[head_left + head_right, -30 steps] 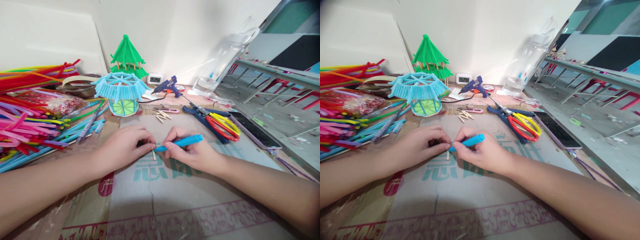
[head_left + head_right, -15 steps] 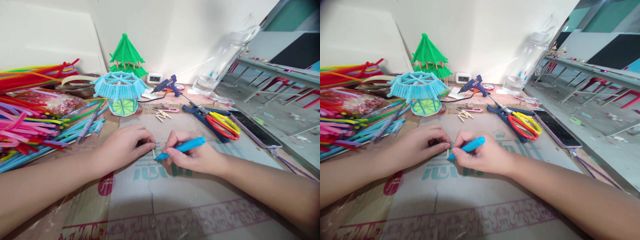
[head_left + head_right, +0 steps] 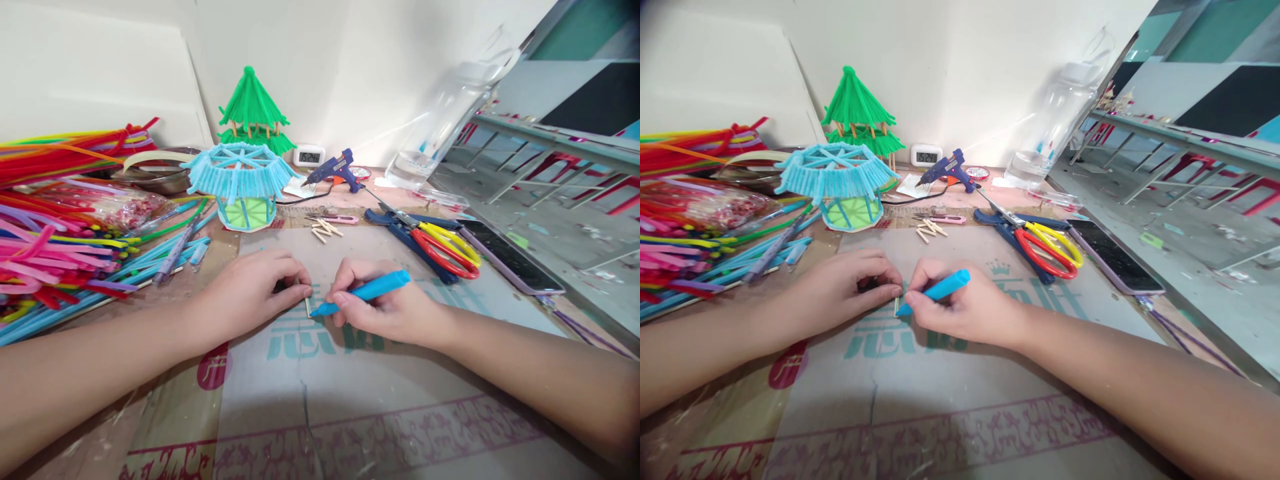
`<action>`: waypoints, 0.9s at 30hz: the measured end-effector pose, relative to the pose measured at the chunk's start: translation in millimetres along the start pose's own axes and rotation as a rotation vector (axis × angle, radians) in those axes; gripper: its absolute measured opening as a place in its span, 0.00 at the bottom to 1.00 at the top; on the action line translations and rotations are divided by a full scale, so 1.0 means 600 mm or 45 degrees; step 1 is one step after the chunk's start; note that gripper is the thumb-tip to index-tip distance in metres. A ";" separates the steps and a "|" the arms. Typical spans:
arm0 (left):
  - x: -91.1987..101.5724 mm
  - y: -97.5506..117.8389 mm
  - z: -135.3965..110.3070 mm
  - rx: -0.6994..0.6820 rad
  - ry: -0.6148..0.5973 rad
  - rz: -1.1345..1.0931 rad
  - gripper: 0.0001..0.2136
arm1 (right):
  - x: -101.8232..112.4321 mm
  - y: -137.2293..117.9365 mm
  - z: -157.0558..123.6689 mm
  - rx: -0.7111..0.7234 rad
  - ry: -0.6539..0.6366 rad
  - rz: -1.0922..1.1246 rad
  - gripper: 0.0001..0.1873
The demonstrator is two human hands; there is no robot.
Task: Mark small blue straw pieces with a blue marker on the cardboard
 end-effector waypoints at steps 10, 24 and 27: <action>-0.001 -0.001 0.001 0.015 0.005 0.016 0.08 | 0.007 0.005 0.005 -0.005 0.125 -0.083 0.07; -0.001 -0.005 0.002 0.005 0.000 0.020 0.10 | 0.000 0.009 0.002 -0.058 0.025 -0.046 0.06; -0.001 -0.003 0.002 0.007 0.000 0.010 0.09 | -0.001 0.005 0.002 -0.043 -0.005 -0.015 0.05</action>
Point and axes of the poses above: each hand's wrist, its own z-axis towards the middle knuckle, its own x-axis out of the back of the hand, y = z × x, the point moved 5 cm from there along z, towards the middle knuckle, and after that the axes turned 10 degrees about -z, right-handed, at the moved point
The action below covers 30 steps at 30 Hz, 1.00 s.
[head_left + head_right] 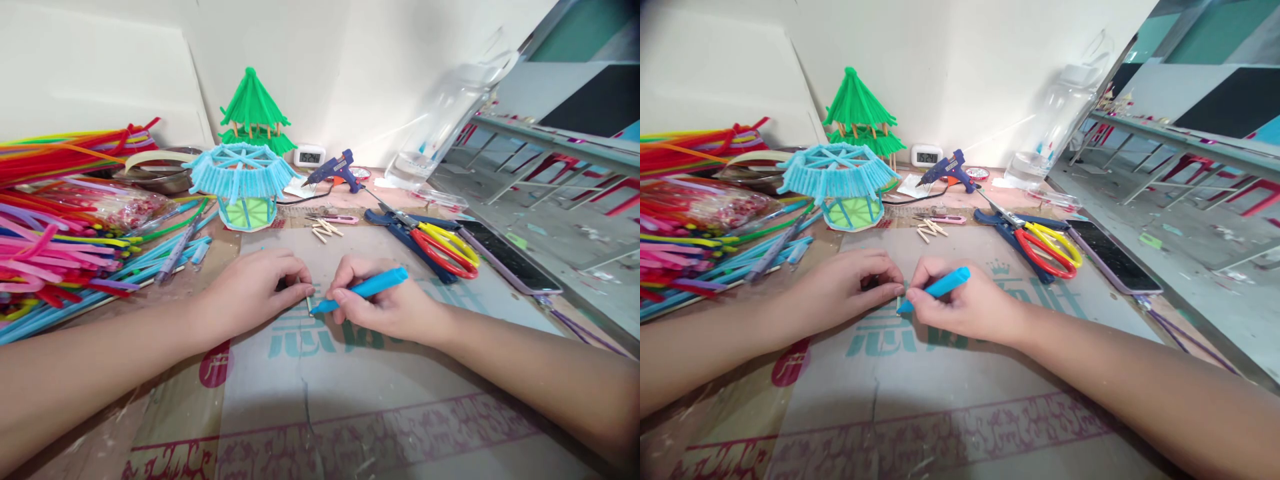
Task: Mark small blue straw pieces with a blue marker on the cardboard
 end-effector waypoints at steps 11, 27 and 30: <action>0.001 0.001 0.001 0.000 0.000 0.004 0.09 | 0.002 0.004 0.001 -0.003 0.049 -0.036 0.06; 0.000 0.000 0.000 0.008 0.000 -0.015 0.09 | 0.002 -0.004 -0.001 0.032 0.039 0.031 0.05; 0.000 0.001 -0.001 0.006 -0.003 -0.019 0.08 | 0.002 -0.005 -0.002 0.054 0.022 0.055 0.05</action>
Point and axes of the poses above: each hand's wrist, its own z-axis towards the middle knuckle, its own x-axis out of the back of the hand, y = z × x, the point moved 5 cm from there along z, towards the middle knuckle, and after that the axes turned 10 degrees about -z, right-handed, at the moved point
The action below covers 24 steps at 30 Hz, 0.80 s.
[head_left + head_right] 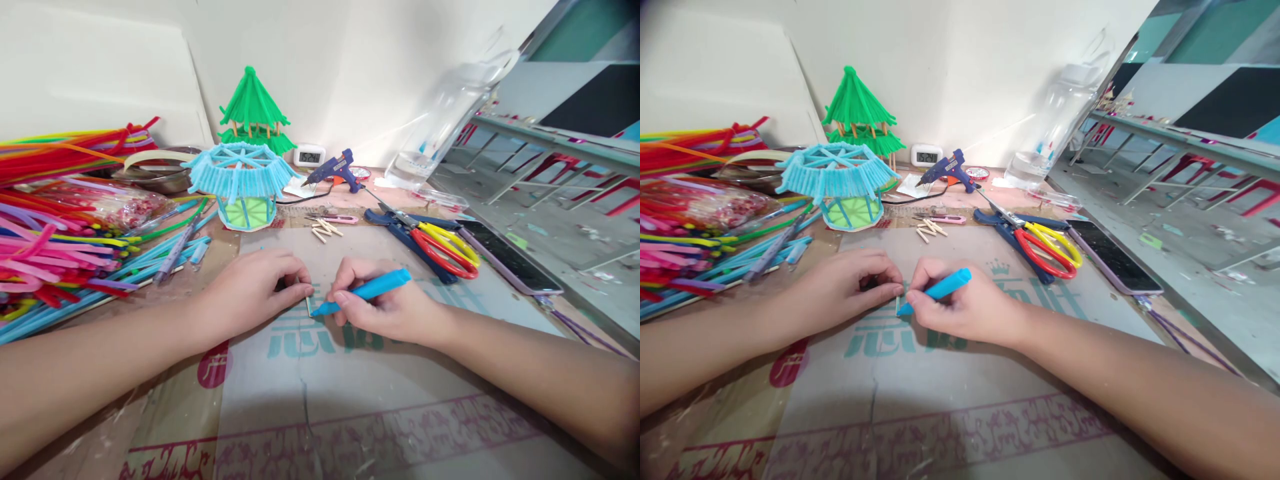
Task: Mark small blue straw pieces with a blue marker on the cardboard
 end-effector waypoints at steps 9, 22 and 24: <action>0.000 -0.003 0.001 0.001 -0.005 0.010 0.09 | 0.002 0.007 0.003 -0.036 0.039 -0.126 0.06; -0.001 0.020 -0.018 0.062 -0.074 0.136 0.13 | 0.006 0.011 0.008 0.009 0.104 -0.190 0.07; -0.002 0.018 -0.016 0.065 -0.070 0.137 0.13 | 0.008 0.012 0.010 0.007 0.145 -0.195 0.07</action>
Point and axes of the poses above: each hand's wrist, its own z-axis towards the middle knuckle, its own x-axis out of the back of the hand, y = z × x, the point moved 5 cm from there along z, towards the middle knuckle, and after that the axes turned 10 degrees about -z, right-handed, at the moved point
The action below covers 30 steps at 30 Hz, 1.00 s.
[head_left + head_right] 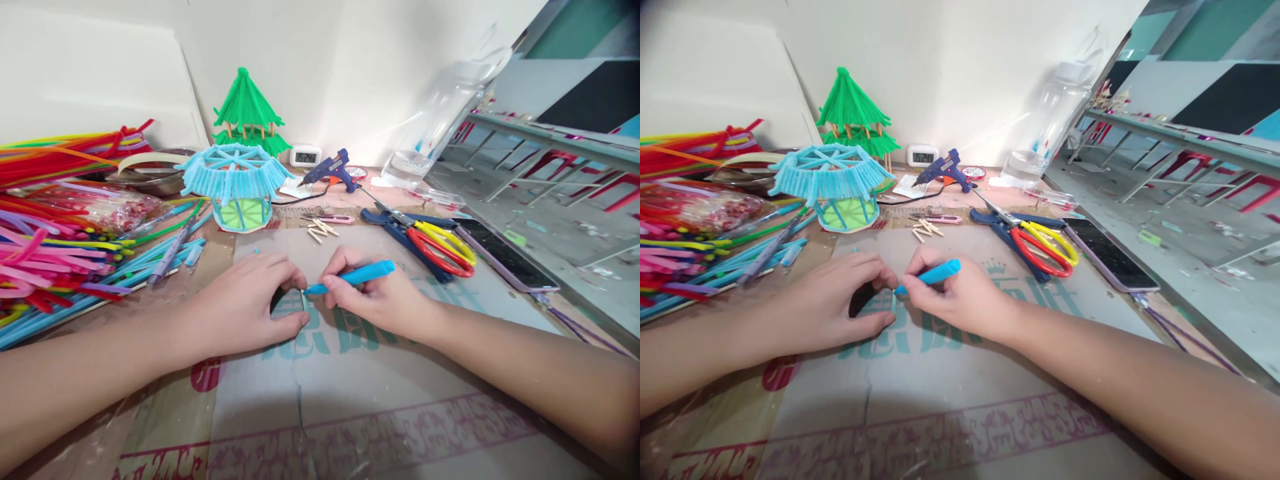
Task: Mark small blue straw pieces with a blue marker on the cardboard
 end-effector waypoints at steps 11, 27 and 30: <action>-0.002 -0.002 0.002 -0.011 0.011 0.006 0.14 | -0.003 0.002 -0.003 -0.004 -0.052 0.034 0.07; -0.001 -0.002 0.003 0.002 0.001 0.007 0.14 | -0.004 -0.003 -0.003 -0.015 -0.098 0.075 0.07; -0.004 0.002 0.004 0.008 0.017 0.030 0.13 | -0.003 -0.003 -0.004 -0.018 -0.090 0.087 0.07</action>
Point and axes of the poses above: each hand's wrist, its own z-axis towards the middle knuckle, its own x-axis out of the back of the hand, y = z × x, the point moved 5 cm from there along z, towards the middle knuckle, and after that the axes turned 10 degrees about -z, right-handed, at the moved point
